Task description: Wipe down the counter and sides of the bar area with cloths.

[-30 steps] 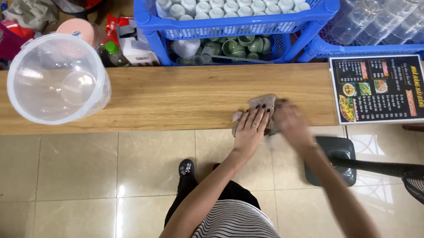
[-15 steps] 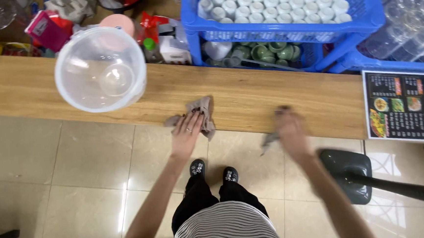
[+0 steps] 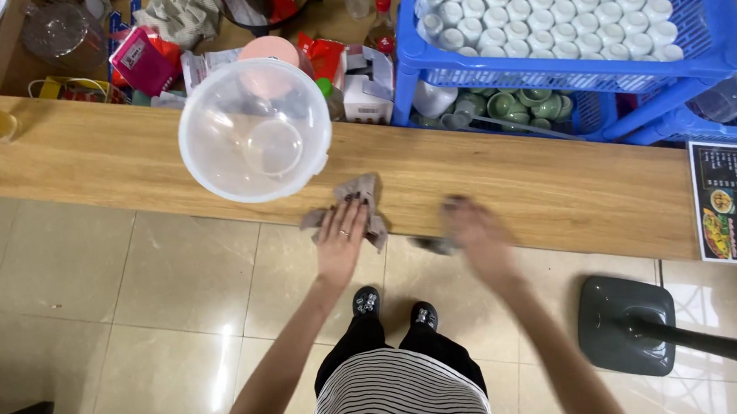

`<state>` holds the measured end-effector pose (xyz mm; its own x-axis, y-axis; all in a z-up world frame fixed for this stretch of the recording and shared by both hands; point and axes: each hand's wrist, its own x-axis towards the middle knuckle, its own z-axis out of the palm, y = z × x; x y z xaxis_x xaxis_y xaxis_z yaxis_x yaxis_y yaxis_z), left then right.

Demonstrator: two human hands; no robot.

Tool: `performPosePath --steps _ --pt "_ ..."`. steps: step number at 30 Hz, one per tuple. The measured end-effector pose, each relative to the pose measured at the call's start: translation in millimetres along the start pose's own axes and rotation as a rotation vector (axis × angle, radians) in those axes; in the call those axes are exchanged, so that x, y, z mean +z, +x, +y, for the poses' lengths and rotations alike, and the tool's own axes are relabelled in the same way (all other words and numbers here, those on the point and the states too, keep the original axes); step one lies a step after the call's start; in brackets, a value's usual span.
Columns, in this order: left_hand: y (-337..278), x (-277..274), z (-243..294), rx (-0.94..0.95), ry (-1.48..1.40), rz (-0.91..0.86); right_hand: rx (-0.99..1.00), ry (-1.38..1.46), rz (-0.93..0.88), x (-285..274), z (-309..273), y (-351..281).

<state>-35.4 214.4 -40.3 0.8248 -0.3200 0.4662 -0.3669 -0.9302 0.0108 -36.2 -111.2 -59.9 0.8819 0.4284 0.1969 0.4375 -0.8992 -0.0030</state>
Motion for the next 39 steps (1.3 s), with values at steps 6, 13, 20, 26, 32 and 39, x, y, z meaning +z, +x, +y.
performPosePath --steps 6,13,20,26,32,39 --pt "25 15 73 -0.074 -0.235 -0.126 0.282 -0.085 -0.205 -56 91 -71" --pt "18 27 35 0.183 -0.277 -0.104 0.031 -0.091 -0.117 -1 -7 9" --pt "8 -46 -33 0.030 -0.252 0.118 -0.059 0.938 -0.028 -37 -65 95" --pt "33 -66 18 -0.497 -0.632 0.057 0.226 0.999 0.056 -57 5 99" --pt "48 -66 37 -0.244 -0.456 0.228 -0.039 0.212 0.081 -32 -50 68" --pt "17 -15 25 -0.201 -0.425 0.222 -0.200 -0.003 0.132 -11 -76 68"
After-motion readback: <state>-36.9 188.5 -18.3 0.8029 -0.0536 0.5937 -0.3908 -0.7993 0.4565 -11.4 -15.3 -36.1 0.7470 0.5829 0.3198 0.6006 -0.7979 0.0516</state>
